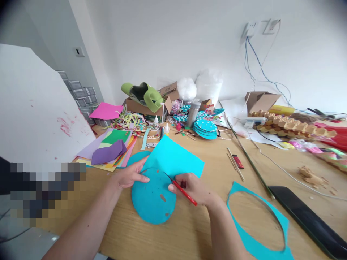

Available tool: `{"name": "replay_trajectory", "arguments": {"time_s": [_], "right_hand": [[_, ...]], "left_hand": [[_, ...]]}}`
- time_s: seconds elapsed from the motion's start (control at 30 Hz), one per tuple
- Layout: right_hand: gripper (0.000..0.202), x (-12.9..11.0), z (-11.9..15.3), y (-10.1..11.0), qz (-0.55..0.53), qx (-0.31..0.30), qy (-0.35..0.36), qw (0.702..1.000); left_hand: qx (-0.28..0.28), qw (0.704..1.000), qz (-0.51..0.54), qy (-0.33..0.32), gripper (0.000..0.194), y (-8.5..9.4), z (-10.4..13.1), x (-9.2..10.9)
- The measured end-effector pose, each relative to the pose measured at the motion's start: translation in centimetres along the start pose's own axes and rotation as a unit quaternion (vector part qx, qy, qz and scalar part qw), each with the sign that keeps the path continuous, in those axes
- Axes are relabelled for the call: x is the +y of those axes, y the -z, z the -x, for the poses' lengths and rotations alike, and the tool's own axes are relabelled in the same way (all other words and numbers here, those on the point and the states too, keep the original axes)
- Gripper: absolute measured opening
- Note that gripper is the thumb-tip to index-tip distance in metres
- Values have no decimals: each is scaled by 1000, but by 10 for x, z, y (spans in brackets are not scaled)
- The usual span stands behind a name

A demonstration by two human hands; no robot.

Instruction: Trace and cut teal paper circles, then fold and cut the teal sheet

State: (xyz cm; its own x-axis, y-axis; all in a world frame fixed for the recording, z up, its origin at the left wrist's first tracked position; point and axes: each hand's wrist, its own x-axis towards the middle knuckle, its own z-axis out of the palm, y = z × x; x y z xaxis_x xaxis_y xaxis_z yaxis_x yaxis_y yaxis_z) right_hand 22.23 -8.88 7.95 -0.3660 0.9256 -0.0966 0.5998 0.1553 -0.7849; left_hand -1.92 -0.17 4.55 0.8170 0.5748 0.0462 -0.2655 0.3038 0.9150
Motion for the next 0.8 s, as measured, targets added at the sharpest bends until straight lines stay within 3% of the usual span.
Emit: {"name": "replay_trajectory", "arguments": {"time_s": [0.43, 0.8], "right_hand": [[55, 10, -5, 0, 79, 4, -10, 997], [51, 13, -8, -3, 56, -21, 0, 998]], "left_hand": [[3, 1000, -22, 17, 86, 3, 0, 0], [0, 997, -71, 13, 89, 4, 1, -3]]}}
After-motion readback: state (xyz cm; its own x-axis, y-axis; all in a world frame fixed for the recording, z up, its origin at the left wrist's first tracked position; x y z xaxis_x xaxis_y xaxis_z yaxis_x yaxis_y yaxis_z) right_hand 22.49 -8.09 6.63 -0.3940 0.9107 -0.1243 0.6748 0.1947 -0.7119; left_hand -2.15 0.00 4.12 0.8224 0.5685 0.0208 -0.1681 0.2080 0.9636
